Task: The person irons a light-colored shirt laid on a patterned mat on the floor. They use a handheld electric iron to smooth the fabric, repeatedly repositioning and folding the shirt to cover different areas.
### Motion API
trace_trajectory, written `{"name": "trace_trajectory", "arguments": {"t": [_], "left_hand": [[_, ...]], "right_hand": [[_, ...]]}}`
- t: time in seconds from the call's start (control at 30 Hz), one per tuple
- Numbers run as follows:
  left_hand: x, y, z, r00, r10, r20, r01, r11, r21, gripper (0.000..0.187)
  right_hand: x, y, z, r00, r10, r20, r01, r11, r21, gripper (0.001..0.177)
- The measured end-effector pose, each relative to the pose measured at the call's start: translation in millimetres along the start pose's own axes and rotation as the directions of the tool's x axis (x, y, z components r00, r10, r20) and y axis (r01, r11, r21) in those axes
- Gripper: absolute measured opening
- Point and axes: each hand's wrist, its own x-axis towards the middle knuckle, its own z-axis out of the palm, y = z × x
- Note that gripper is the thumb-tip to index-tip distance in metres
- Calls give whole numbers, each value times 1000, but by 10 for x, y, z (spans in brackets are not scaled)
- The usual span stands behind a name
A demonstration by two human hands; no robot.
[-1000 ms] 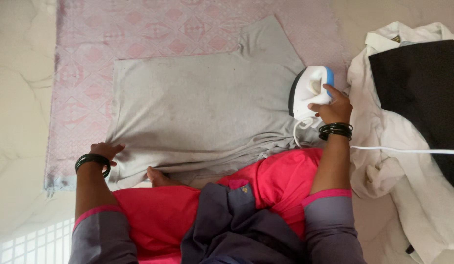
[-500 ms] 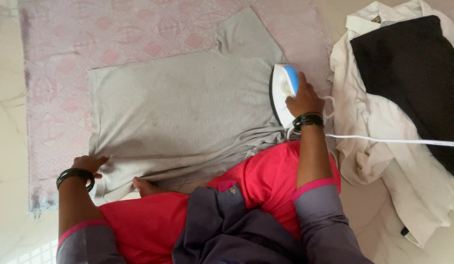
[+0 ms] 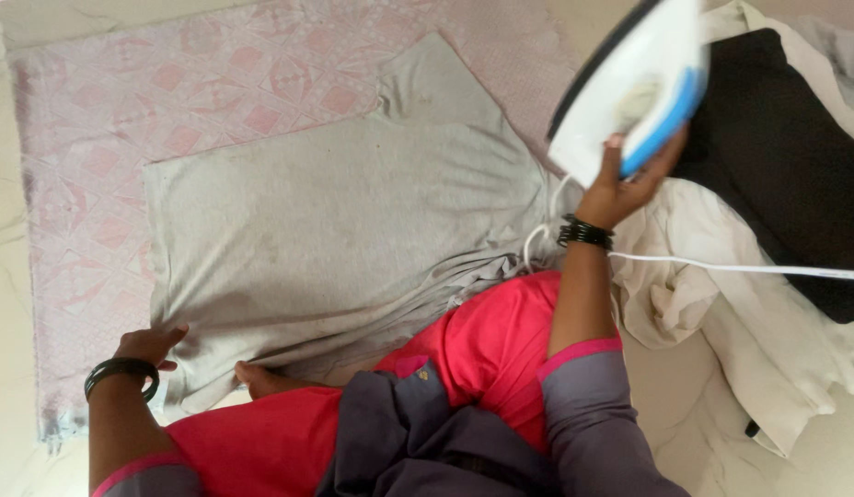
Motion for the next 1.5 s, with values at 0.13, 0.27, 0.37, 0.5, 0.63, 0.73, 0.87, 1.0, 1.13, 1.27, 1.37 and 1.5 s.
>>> {"name": "trace_trajectory", "arguments": {"t": [0.13,0.27,0.37,0.5,0.63,0.73,0.87,1.0,1.13,1.27,1.37,1.5], "left_hand": [[-1,-9,-12,1000,12,9,-12,999,41,79],[-41,80,-20,999,25,27,-26,997,72,76],[-123,145,-21,997,56,57,-57,998,20,75],[-204,197,-43,995,-91,46,88,994,61,75],[-243,206,-89,990,-127,53,125,991,47,75],[-241,233,-70,992,-105,72,104,994,19,74],[-229,198,-98,986,-154,68,147,984,100,69],[-231,206,-83,993,-72,94,73,997,-11,66],[-227,165,-48,990,-104,94,107,994,-21,65],[-207,187,-43,992,-92,88,92,996,3,64],[-168,171,-30,993,-83,90,82,997,8,62],[-123,137,-28,995,-41,94,40,999,5,67]], "right_hand": [[276,133,-298,984,-95,-150,91,995,-33,70],[196,451,-650,964,6,-267,-71,970,-233,71],[177,667,-714,968,4,-252,-124,878,-462,61],[104,863,-441,978,98,-185,-186,808,-559,51],[6,889,-160,985,149,-83,-170,821,-545,55],[39,908,-53,971,228,-78,-231,793,-563,55],[45,1028,-34,958,286,-29,-260,815,-519,56],[93,1254,-123,918,395,-42,-322,678,-661,55],[144,1553,-205,894,436,-101,-394,660,-639,68],[187,1816,-201,922,370,-117,-363,717,-595,85],[210,1966,-207,915,379,-142,-381,691,-615,85],[183,2131,-295,928,358,-100,-327,660,-676,81]]}}
